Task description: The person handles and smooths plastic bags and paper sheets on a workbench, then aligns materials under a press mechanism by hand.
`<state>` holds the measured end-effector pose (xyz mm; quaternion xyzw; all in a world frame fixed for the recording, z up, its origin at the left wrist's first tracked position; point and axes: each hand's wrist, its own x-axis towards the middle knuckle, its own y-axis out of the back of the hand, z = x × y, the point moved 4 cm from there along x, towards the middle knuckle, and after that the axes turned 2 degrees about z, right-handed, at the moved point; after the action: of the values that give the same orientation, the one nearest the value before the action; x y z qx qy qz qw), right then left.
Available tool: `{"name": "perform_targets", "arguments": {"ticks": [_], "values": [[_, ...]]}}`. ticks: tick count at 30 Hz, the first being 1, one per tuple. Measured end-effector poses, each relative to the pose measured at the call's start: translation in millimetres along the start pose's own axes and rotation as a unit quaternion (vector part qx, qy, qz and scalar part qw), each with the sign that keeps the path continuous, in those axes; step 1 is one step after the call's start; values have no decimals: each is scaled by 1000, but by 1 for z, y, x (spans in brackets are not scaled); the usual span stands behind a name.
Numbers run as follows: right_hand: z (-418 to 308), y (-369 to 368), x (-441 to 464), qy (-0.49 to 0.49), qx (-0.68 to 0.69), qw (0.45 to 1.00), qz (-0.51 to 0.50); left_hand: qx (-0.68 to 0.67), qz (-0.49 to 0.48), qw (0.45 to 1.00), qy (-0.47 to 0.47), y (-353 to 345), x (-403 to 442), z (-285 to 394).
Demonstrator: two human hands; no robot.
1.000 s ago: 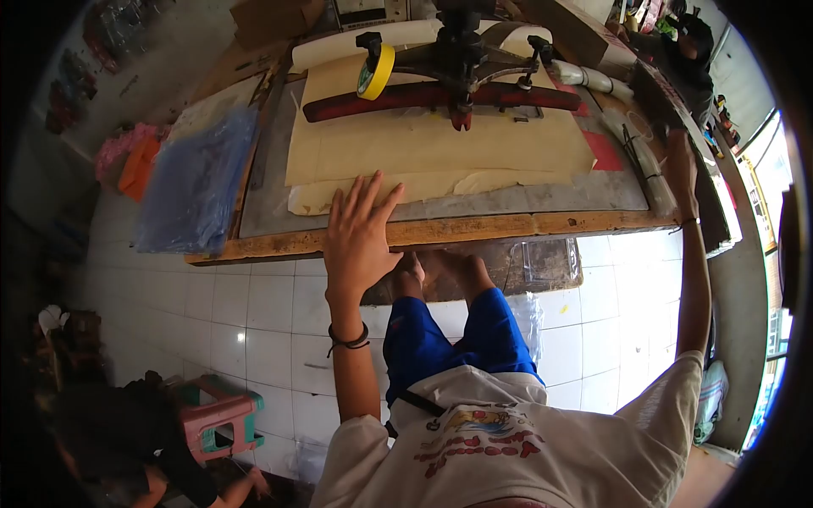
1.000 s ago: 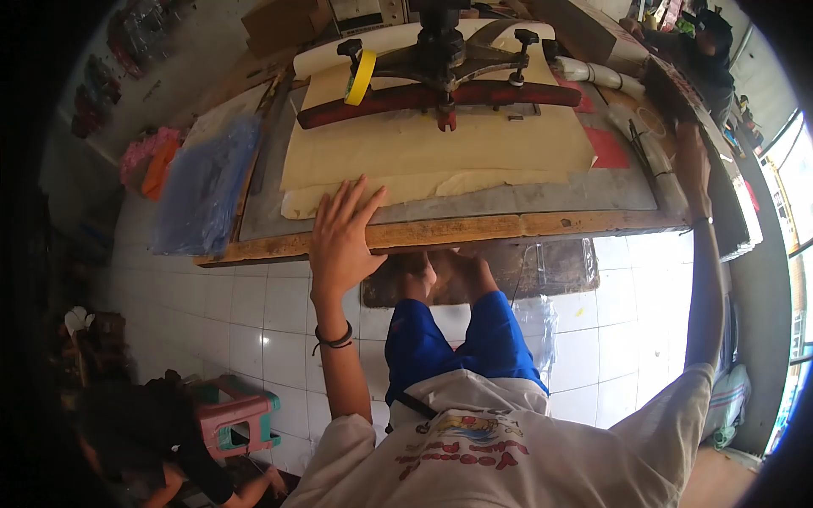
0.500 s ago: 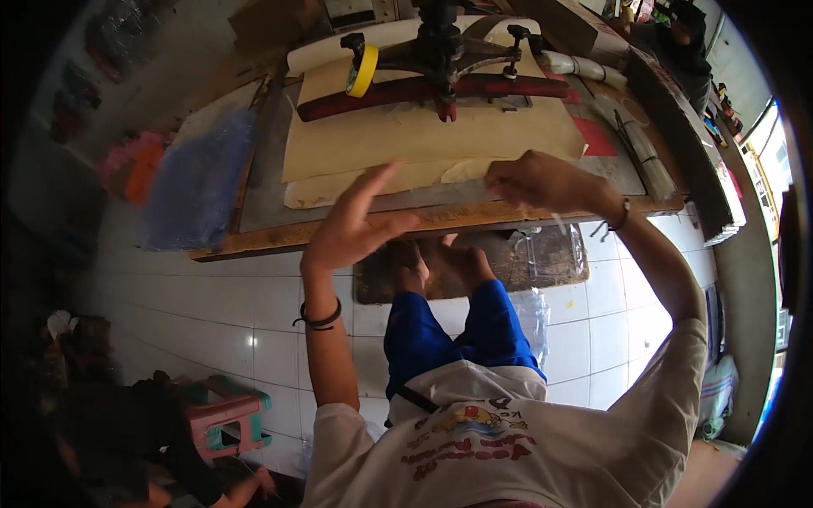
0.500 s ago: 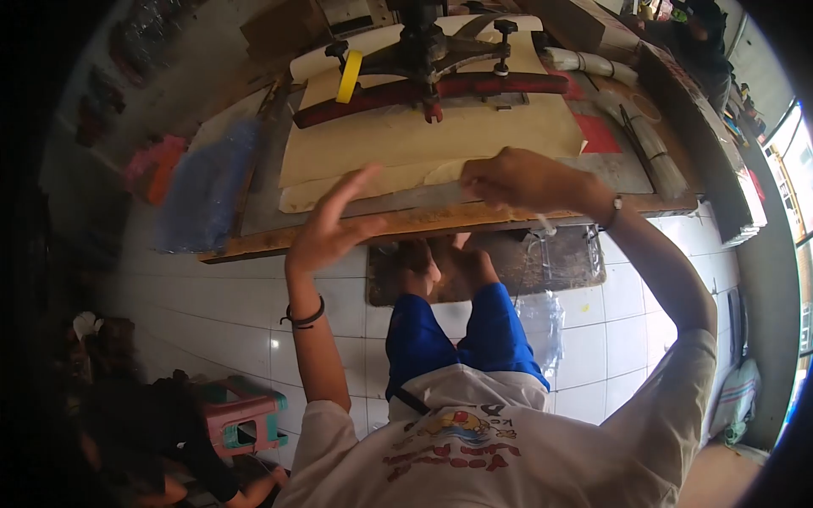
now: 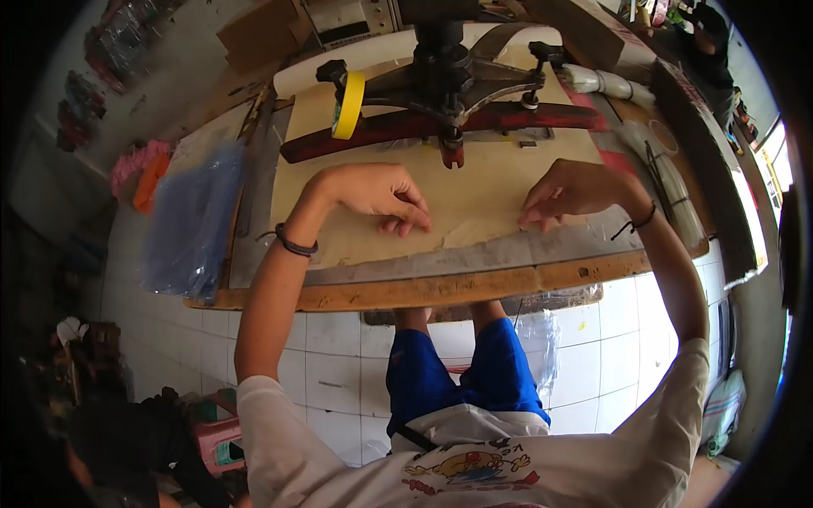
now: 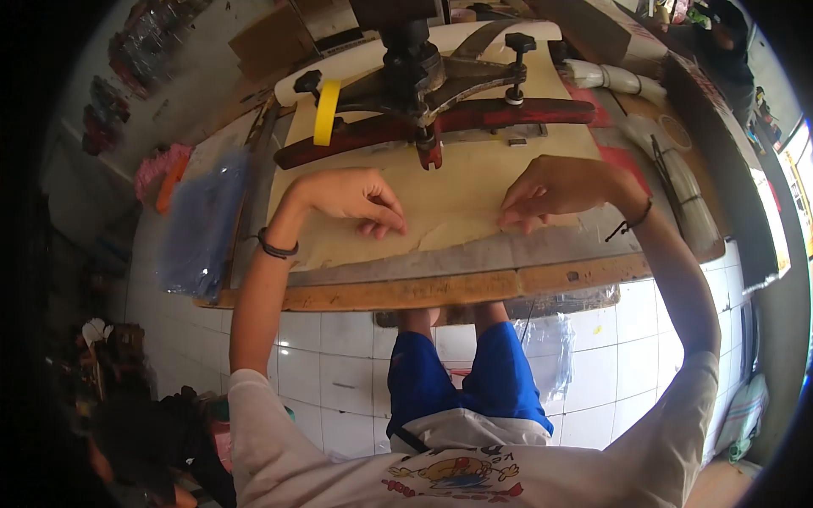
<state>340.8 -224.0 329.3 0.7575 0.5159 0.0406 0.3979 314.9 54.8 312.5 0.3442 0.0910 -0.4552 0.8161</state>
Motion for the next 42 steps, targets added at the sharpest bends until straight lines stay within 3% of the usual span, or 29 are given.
{"name": "perform_targets", "arguments": {"ticks": [3,7,8,10,12,16,21,27,30,36,42], "values": [[13,18,15,-2,23,999,-43,-87,-65,994,-4,12,12,-15],[27,24,33,-76,18,995,-62,-160,-36,986,26,13,7,-22],[31,22,32,30,35,997,-57,-171,-30,984,25,13,4,-23],[39,22,29,25,88,995,-43,-185,-22,982,9,9,4,-25],[42,21,25,26,133,990,-30,-170,-8,985,18,9,5,-23],[34,17,22,94,60,994,24,-99,40,994,21,9,1,-9],[19,11,17,187,-42,973,130,-37,118,987,-99,14,-5,-6],[15,16,13,168,-213,937,218,56,204,964,-163,16,-10,-1],[18,13,16,225,-266,890,294,122,236,952,-151,15,-11,1],[16,6,23,258,-297,865,311,248,316,902,-158,15,-9,-8],[11,11,16,213,-355,831,371,279,356,874,-178,8,-2,-2]]}}
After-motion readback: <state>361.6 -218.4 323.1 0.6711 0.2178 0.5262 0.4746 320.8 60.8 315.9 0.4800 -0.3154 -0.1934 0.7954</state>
